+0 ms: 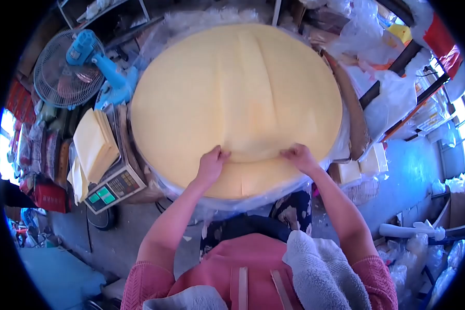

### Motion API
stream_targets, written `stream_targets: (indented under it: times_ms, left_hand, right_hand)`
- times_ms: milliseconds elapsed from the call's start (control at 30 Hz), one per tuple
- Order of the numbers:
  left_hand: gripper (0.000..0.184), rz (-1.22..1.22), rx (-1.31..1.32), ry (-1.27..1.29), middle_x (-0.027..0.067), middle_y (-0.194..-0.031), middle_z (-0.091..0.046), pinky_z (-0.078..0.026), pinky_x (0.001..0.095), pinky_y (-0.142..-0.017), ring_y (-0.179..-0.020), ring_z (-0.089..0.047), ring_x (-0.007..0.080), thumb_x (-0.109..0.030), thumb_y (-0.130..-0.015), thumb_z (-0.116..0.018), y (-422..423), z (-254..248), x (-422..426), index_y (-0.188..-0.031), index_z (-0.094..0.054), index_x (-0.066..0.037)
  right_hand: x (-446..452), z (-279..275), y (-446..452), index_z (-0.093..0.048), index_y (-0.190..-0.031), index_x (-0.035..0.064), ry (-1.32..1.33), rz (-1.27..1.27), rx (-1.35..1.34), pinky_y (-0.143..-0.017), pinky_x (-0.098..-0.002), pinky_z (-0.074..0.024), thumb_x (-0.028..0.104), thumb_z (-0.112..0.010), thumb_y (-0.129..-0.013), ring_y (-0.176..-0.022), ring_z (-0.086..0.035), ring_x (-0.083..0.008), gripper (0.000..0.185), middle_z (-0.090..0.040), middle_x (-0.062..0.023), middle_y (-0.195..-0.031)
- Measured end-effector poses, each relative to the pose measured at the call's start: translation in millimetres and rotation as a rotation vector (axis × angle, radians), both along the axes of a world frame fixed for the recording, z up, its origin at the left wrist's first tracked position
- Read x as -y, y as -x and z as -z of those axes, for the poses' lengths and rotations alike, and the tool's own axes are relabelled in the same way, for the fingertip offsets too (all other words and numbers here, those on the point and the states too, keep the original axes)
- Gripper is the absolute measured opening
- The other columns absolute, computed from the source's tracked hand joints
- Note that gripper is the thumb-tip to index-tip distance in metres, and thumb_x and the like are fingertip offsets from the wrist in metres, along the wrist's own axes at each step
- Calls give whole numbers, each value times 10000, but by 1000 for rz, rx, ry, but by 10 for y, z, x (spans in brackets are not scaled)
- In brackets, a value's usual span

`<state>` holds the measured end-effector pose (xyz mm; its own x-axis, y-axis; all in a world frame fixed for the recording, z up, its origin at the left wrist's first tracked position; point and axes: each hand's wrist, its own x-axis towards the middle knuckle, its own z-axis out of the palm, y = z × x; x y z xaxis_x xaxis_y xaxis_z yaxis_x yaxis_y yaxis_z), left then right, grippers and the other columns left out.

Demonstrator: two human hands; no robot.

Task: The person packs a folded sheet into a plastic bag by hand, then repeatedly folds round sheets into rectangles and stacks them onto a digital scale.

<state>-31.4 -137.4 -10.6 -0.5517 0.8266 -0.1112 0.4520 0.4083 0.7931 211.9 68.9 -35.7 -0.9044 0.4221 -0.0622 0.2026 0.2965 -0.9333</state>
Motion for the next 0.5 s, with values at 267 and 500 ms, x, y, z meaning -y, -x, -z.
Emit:
stream_targets:
  times_ms: [267,500]
  left_hand:
    - [319,-29,35,58,161,-734,-607,-463,403,-634,-696,-599,309,-308,-865,-597,35,296,-80,-808,-515,-4]
    - [342,-37,-48,166,140,-794,-628,-466,419,-668,-756,-611,313,-367,-864,-586,-20,205,-120,-832,-524,-32]
  right_hand:
    - [119,49,224,-551,-1158,-23,-120,589,210,-721,-347,-506,353,-683,-803,-822,-648,-222,533,-671,-124,-870]
    - [180,-190,714,-608,-1002,-4,-345,731,351,-753,-422,-500,435,-601,-840,-847,-635,-355,468,-653,-201,-866]
